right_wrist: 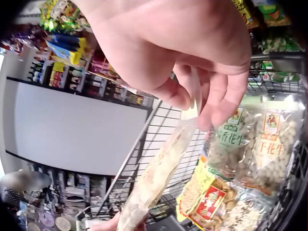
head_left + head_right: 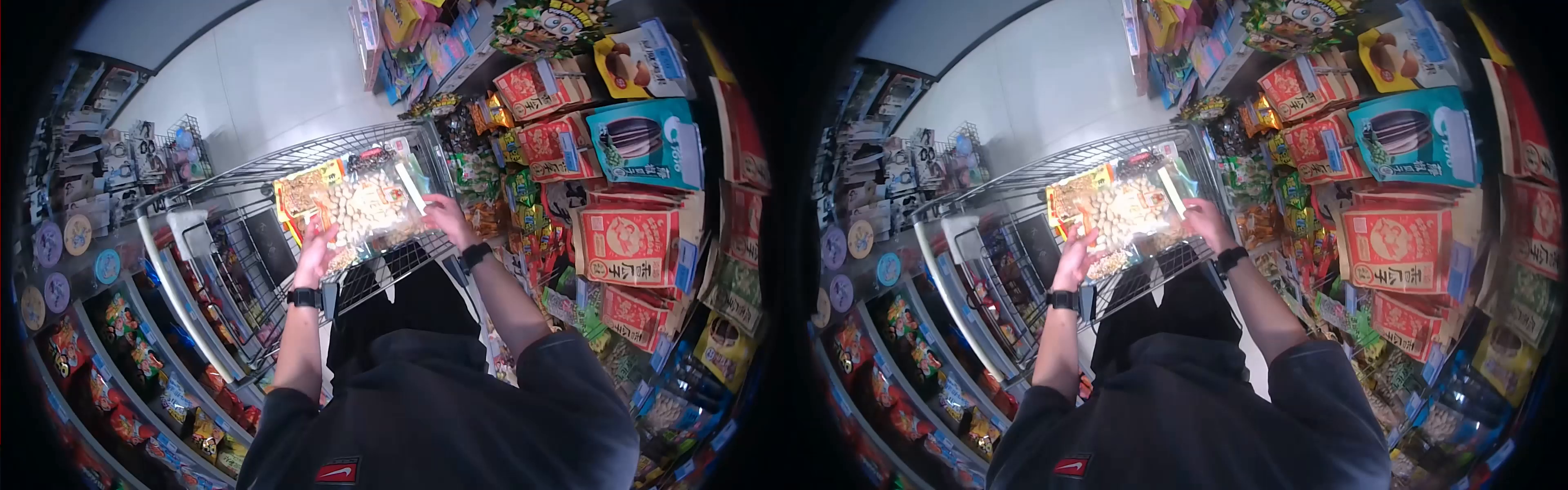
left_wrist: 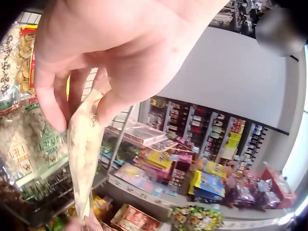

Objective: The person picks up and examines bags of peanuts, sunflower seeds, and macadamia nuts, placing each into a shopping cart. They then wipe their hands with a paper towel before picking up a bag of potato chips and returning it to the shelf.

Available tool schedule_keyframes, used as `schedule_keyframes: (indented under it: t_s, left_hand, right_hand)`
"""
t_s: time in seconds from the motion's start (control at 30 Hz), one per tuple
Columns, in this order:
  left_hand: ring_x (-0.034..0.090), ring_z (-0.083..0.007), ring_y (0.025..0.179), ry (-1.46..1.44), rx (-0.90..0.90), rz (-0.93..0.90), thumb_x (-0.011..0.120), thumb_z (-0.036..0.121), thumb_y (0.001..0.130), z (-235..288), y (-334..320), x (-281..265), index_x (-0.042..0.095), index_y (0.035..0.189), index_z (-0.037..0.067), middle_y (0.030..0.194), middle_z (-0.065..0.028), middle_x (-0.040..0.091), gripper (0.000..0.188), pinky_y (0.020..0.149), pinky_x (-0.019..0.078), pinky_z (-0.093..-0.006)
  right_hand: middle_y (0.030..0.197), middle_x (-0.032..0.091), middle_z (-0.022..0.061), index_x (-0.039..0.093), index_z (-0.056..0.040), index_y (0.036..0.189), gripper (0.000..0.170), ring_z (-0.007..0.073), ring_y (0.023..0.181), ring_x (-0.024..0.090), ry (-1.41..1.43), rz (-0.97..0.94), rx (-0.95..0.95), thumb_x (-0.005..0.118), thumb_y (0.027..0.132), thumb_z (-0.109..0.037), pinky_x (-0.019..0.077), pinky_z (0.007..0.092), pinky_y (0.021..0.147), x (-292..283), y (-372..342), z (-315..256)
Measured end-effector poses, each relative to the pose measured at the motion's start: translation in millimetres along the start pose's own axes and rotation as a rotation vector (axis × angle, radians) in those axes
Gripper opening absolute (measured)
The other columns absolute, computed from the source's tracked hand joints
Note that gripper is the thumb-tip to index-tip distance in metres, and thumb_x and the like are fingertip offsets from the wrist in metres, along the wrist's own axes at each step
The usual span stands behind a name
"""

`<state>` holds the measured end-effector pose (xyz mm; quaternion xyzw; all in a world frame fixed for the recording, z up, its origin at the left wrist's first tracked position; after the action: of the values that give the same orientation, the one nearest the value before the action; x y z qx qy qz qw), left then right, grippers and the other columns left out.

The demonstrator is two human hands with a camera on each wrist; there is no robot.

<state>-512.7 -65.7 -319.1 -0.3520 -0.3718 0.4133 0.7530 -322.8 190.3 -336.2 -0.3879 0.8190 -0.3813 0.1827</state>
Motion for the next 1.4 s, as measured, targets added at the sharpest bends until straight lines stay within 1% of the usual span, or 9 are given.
schedule_keyframes:
  t_s: [0.23,0.4,0.5,0.67,0.77,0.9,0.97,1.13,1.4]
  left_hand:
    - [0.048,-0.0271,0.121,-0.03,-0.124,0.059,0.056,0.002,0.093,-29,139,4,0.022,0.152,0.018,0.133,-0.0141,0.045,0.069,0.093,0.0511,-0.049]
    - [0.056,-0.0256,0.112,-0.032,-0.117,0.021,0.059,0.002,0.092,-50,205,16,0.021,0.154,0.02,0.13,-0.0126,0.049,0.075,0.094,0.0527,-0.0453]
    - [0.059,-0.0287,0.107,0.01,0.028,0.02,0.058,0.0,0.092,-75,255,-1,0.024,0.153,0.018,0.129,-0.0162,0.05,0.072,0.089,0.0563,-0.0443]
    - [0.062,-0.0233,0.103,0.405,0.23,0.096,0.057,-0.003,0.092,-54,243,20,0.02,0.154,0.01,0.123,-0.0174,0.057,0.073,0.088,0.0535,-0.0329]
    - [0.063,-0.0188,0.097,0.696,0.286,0.09,0.059,0.0,0.092,-50,234,14,0.006,0.155,0.004,0.112,-0.0163,0.066,0.083,0.085,0.0498,-0.0241]
    - [0.055,-0.0258,0.122,0.683,0.058,-0.021,0.061,0.01,0.093,-55,194,16,-0.002,0.152,-0.004,0.143,-0.0255,0.045,0.088,0.102,0.043,-0.0282]
    - [0.035,-0.0287,0.141,0.751,-0.033,-0.208,0.063,0.027,0.094,-62,165,24,0.007,0.151,-0.006,0.151,-0.027,0.033,0.087,0.114,0.03,-0.0331]
    - [0.043,-0.0252,0.135,0.905,0.024,-0.392,0.067,0.035,0.092,-59,65,48,0.037,0.145,-0.003,0.145,-0.0201,0.047,0.072,0.111,0.034,-0.0338]
    - [0.055,-0.0235,0.12,0.954,0.057,-0.669,0.063,0.023,0.095,-112,-60,46,0.041,0.143,-0.001,0.133,-0.0184,0.056,0.058,0.102,0.0433,-0.0325]
  right_hand:
    - [0.107,0.062,0.0108,0.045,-0.0009,0.138,0.053,0.0199,0.095,0.064,-0.215,0.191,0.074,0.058,0.087,-0.006,0.0574,0.028,0.064,-27,102,8]
    - [0.134,0.056,0.0208,0.038,0.0023,0.142,0.068,0.0265,0.12,0.057,-0.458,0.236,-0.073,0.068,0.084,-0.018,0.0404,0.0332,0.104,-22,137,7]
    - [0.139,0.049,0.0247,0.04,0.0017,0.142,0.074,0.0353,0.125,0.053,-0.389,0.206,-0.017,0.069,0.081,-0.028,0.0395,0.0374,0.107,-16,136,5]
    - [0.155,0.017,0.0313,0.043,0.0052,0.14,0.078,0.0388,0.145,0.022,-0.516,0.311,-0.127,0.071,0.08,-0.035,0.0239,0.0361,0.118,-17,141,23]
    - [0.156,0.014,0.0316,0.043,0.0068,0.139,0.078,0.0393,0.145,0.021,-0.603,0.321,-0.243,0.071,0.08,-0.036,0.0237,0.037,0.118,-9,118,11]
    - [0.157,0.009,0.0316,0.042,0.0082,0.139,0.077,0.0403,0.146,0.018,-0.643,0.283,-0.18,0.069,0.081,-0.035,0.0236,0.0366,0.118,-3,89,25]
    - [0.155,0.018,0.0307,0.048,0.0071,0.135,0.071,0.0381,0.14,0.033,-0.627,0.359,-0.19,0.068,0.082,-0.035,0.0291,0.0369,0.115,-7,74,40]
    - [0.111,0.069,0.0199,0.065,0.0019,0.116,0.045,0.033,0.107,0.064,-0.558,0.113,-0.046,0.065,0.085,-0.031,0.0488,0.0367,0.094,12,12,77]
    - [0.11,0.07,0.0175,0.066,0.0012,0.115,0.04,0.0269,0.105,0.066,-0.296,0.279,-0.183,0.066,0.088,-0.029,0.0496,0.035,0.093,29,-118,89]
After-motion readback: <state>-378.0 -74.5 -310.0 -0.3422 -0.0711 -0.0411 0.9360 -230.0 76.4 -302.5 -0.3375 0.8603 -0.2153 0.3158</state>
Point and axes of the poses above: each hand's wrist, its own y-axis towards the middle knuckle, its own x-axis out of the palm, z = x × y, the point moved 9 cm from there along y, towards the middle knuckle
